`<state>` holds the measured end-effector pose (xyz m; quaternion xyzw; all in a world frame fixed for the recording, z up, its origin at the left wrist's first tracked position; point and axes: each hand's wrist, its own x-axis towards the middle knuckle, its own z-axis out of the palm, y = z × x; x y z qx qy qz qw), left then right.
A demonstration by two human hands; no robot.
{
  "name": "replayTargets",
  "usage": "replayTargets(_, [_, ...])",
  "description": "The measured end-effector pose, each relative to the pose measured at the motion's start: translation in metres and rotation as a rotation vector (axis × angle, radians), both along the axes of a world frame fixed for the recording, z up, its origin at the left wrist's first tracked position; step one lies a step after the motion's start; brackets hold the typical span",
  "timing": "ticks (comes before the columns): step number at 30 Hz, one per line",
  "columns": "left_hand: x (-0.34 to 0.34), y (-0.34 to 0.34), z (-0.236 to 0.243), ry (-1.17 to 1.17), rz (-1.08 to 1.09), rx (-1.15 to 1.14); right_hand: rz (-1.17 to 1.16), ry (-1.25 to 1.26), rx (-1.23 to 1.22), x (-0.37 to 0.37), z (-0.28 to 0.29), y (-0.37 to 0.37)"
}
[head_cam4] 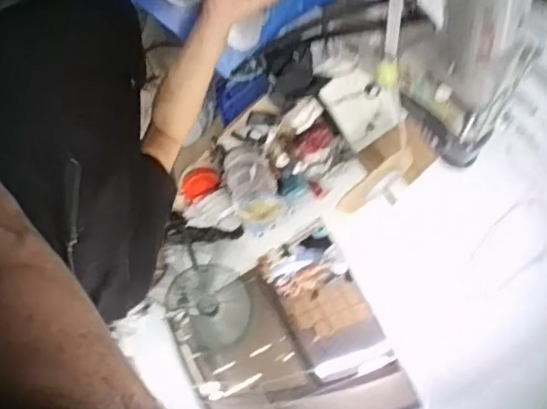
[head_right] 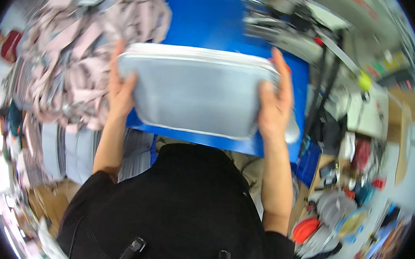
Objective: The person sews the edges of light blue fabric pouches using an industrial sewing machine. They repeatedly pick up pouches, align them under the presser foot, sew along the edges, and trim excess thread with scissors. The finished pouches are stacked on the table.
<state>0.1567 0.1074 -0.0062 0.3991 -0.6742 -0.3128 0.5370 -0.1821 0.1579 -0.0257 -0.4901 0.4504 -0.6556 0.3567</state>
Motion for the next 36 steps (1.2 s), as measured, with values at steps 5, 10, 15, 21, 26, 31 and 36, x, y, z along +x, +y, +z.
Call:
replayTargets(5, [0.003,-0.017,0.019,0.242,-0.328,0.128,-0.102,-0.12,-0.004,-0.011,-0.016,0.005])
replayTargets(10, [0.004,-0.023,0.012,0.314,-0.237,0.155,-0.087,-0.201,0.017,-0.011,-0.018,0.009])
replayTargets(15, [0.019,-0.028,0.027,0.203,-0.057,0.054,0.028,-0.303,0.029,0.008,0.001,-0.008])
replayTargets(21, [0.045,-0.068,0.137,0.085,0.006,0.158,-0.078,0.238,0.217,-0.027,-0.029,-0.016])
replayTargets(26, [0.037,-0.186,0.201,0.104,0.171,-0.112,-0.197,1.021,0.156,-0.038,-0.039,-0.004])
replayTargets(31, [0.02,-0.378,0.227,0.804,0.246,-0.292,-0.156,1.054,0.178,-0.033,-0.037,-0.008])
replayTargets(36, [-0.03,-0.533,0.225,1.015,0.501,-0.119,-0.195,1.1,0.154,-0.034,-0.032,-0.011])
